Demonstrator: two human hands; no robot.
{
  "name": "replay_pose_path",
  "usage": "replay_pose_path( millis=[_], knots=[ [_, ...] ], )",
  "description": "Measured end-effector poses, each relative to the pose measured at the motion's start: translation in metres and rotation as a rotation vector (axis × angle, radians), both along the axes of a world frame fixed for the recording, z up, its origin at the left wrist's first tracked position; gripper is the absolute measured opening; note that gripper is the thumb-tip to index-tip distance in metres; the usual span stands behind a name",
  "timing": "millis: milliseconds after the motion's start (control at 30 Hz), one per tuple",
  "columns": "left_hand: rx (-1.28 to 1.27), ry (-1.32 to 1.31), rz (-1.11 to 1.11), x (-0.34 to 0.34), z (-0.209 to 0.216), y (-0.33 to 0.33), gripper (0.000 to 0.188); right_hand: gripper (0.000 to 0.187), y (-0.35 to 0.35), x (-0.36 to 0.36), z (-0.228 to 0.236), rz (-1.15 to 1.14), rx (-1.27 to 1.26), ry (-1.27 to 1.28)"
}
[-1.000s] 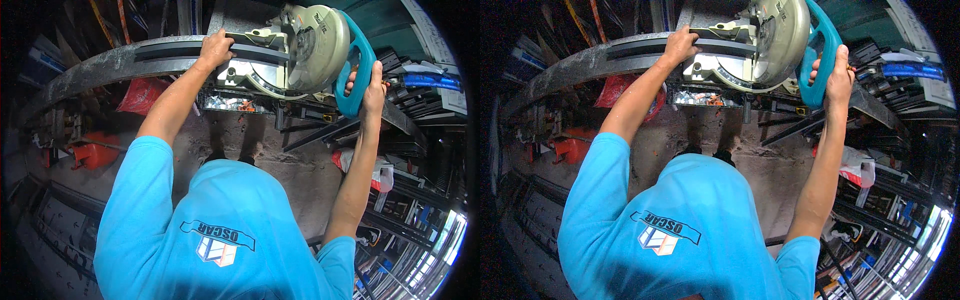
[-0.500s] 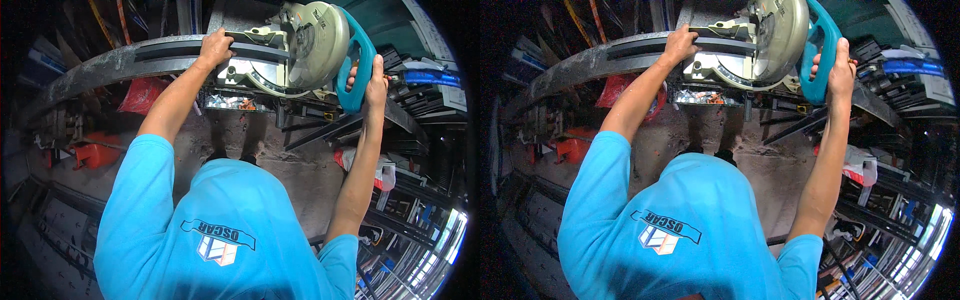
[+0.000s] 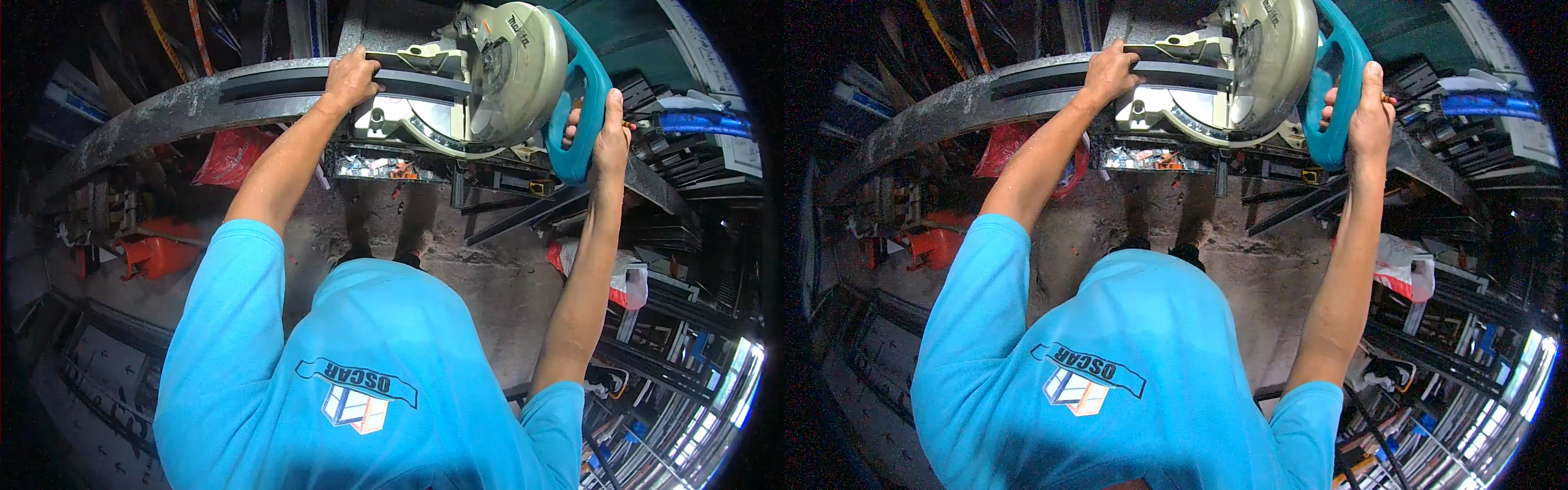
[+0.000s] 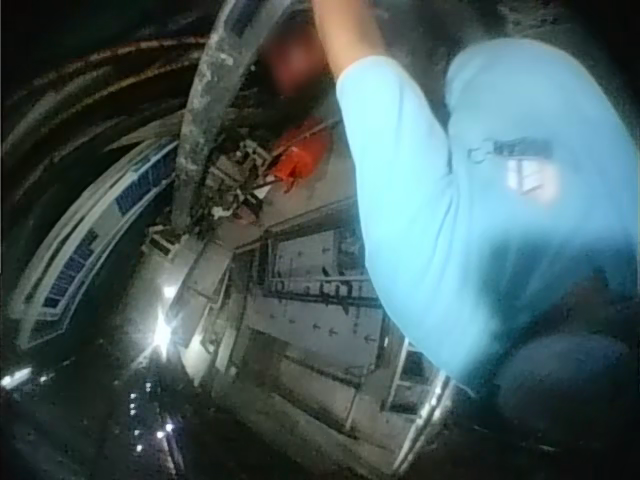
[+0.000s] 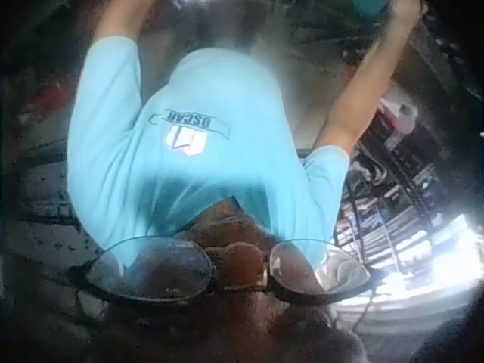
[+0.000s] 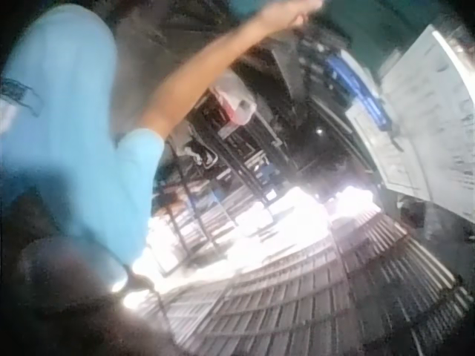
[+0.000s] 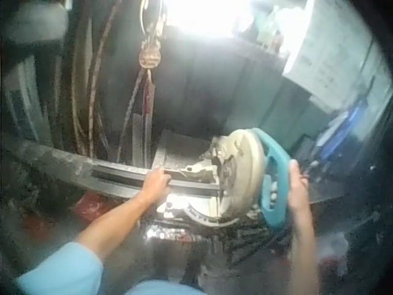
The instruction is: The person measures and cuts metal frame profiles using a miter saw, then fits the cut pieces into a larger frame structure. They repeatedly measure, mark, and cut multiple pieces, checking fit against the assembled frame.
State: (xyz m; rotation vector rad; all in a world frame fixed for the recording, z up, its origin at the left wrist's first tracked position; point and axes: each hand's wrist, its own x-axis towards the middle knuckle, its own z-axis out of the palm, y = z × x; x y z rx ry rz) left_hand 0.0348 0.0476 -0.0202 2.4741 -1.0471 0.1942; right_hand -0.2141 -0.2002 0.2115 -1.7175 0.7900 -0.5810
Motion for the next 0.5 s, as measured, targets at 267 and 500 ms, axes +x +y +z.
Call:
replay_pose_path(
  millis=[267, 500],
  knots=[
    [-0.025, -0.109, -0.026, 0.0015, -0.0008, 0.0017, 0.044, 0.062, 0.0019, -0.0005, -0.0011, -0.002, -0.008, -0.002],
    [0.007, -0.084, -0.013, 0.0016, -0.0010, 0.0008, 0.046, 0.064, -0.0031, -0.0022, -0.0071, 0.011, -0.012, -0.011]
  ],
)
